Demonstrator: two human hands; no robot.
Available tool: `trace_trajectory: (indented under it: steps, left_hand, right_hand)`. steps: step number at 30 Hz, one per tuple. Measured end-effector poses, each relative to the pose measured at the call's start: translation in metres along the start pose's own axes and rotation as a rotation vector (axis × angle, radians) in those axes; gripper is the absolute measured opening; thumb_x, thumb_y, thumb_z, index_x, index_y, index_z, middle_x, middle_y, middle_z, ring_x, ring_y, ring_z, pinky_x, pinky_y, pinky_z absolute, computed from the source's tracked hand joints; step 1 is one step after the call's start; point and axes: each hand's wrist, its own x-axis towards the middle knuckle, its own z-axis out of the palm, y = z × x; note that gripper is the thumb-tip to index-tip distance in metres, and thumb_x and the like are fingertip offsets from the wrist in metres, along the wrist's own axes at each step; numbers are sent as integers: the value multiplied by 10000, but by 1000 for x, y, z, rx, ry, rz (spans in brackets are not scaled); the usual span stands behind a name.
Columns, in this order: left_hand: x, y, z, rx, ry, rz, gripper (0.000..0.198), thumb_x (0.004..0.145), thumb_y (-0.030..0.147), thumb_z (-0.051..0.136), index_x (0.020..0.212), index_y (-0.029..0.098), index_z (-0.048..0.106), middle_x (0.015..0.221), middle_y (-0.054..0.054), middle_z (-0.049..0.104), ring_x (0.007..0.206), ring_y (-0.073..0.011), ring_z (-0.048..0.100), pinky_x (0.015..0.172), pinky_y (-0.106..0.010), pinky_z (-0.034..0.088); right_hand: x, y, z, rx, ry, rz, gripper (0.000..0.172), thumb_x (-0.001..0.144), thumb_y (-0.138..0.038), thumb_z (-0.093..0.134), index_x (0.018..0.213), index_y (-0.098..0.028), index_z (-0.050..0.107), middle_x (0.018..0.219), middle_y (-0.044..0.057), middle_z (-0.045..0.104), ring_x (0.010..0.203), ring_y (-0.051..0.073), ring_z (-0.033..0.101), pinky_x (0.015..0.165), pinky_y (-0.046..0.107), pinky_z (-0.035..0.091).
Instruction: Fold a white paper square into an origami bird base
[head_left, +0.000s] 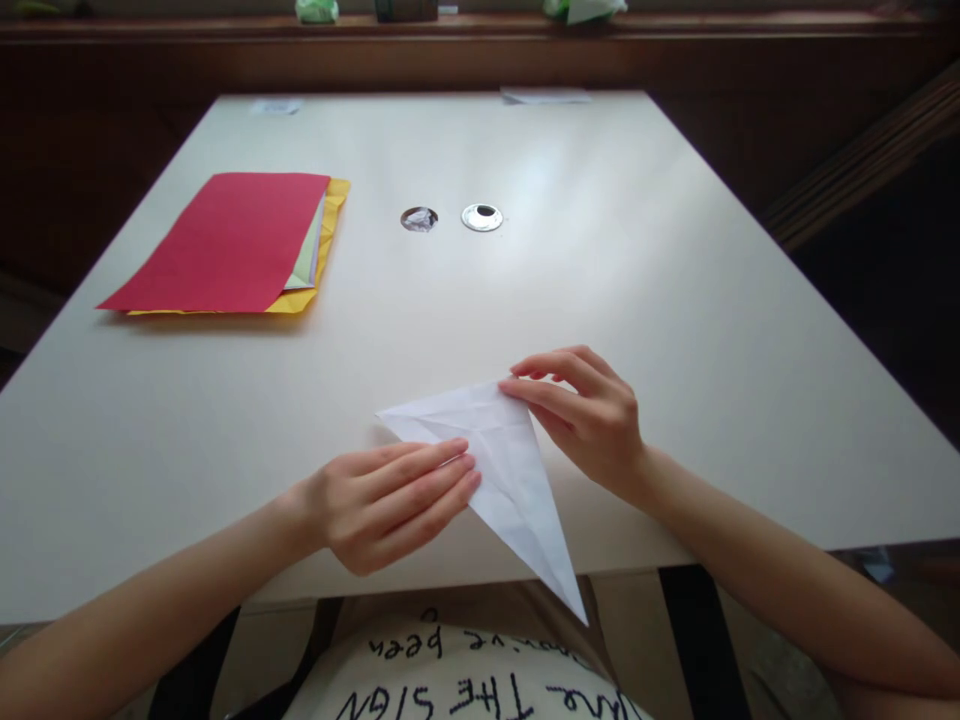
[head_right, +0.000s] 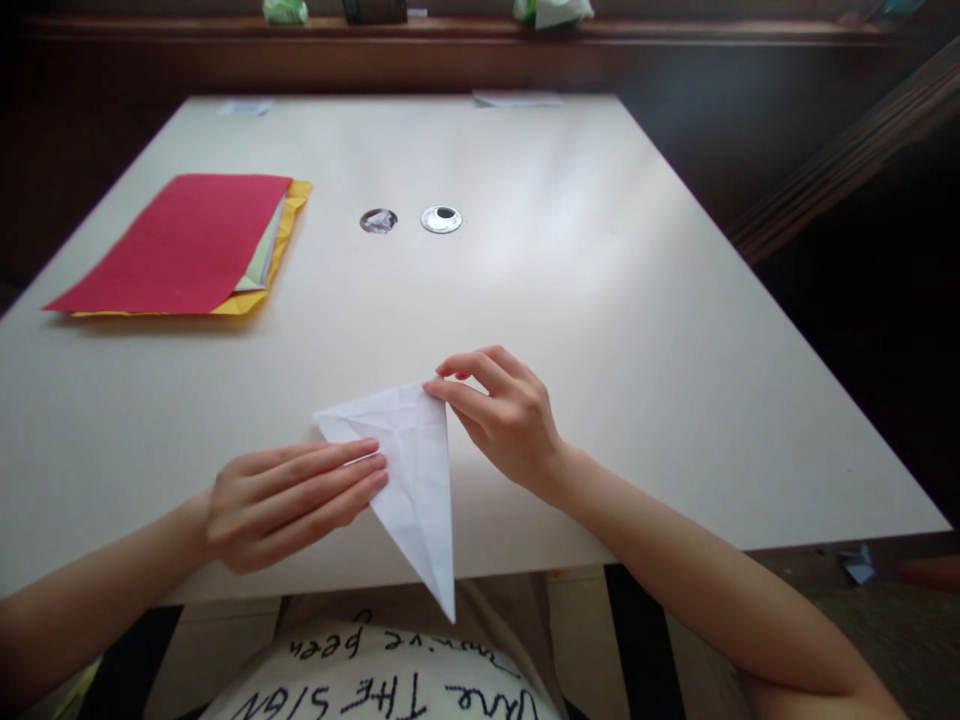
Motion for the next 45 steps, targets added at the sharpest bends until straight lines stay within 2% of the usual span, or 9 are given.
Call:
trace_trajectory:
  steps: [2,8,13,16,25,32,36,40,45]
  left_hand:
    - [0,-1,12,15,-22,146,157,808,89,594,964,85,615,1031,-89,687,1063,-222,599,845,-281,554]
    - [-4,-5,39,-16,-195,-23,134,863,78,489,914,78,613,1117,-110,646,1096,-252,575,806,-330,567]
    - [-5,-5,41,-127,-182,-130,147,885,152,481,900,90,613,1087,-107,658,1081,-219,587,884,-335,533]
    - [-3,-3,39,-149,-198,-144,148,882,159,485,886,87,614,1072,-119,662,1079,-222,588,898,-337,523]
    - [-4,-3,37,-155,-236,-138,175,893,137,441,947,93,602,1115,-124,642,1111,-223,567,904,-341,515]
    - [-6,-5,37,-180,-240,-157,174,895,146,445,980,101,591,1120,-94,641,1131,-200,547,919,-318,499]
    - [-7,-19,32,-242,-332,-151,298,893,262,475,1162,142,520,1253,-95,558,1202,-213,476,989,-379,439]
    - [-9,-31,28,-145,-324,-301,516,835,395,557,1267,142,433,1371,-153,421,1282,-278,366,1011,-455,395]
    - [-11,-33,32,-126,-306,-399,461,838,397,551,1215,142,476,1312,-143,485,1205,-258,451,988,-431,416]
  right_hand:
    - [0,5,2,-54,-24,4,247,834,-70,489,875,-245,658,886,33,666,785,157,576,664,298,493]
    - [0,14,5,-33,-73,100,228,821,-51,464,917,-165,636,872,61,667,803,166,606,707,309,504]
    - [-3,6,6,67,-291,-198,197,832,-88,474,911,-164,637,907,28,696,845,156,626,757,304,507]
    - [-7,1,6,-42,-311,-297,200,845,-94,465,931,-145,638,980,41,693,901,171,630,803,324,498]
    - [-2,-2,9,-288,-513,-63,337,932,-262,373,1211,-135,513,1265,89,546,1212,246,450,1008,442,356]
    - [-6,-1,12,-235,-517,8,438,917,-345,418,1300,-133,425,1341,100,470,1274,251,375,1047,457,324]
    - [-7,5,13,-172,-524,50,455,921,-325,414,1347,-174,361,1374,84,433,1296,231,348,1057,465,319]
    - [-4,9,12,-85,-496,31,454,917,-295,425,1348,-179,340,1371,117,423,1276,228,373,1041,473,342]
    - [-3,3,5,19,-422,-19,501,887,-377,480,1324,-174,347,1336,141,447,1232,245,408,991,466,394]
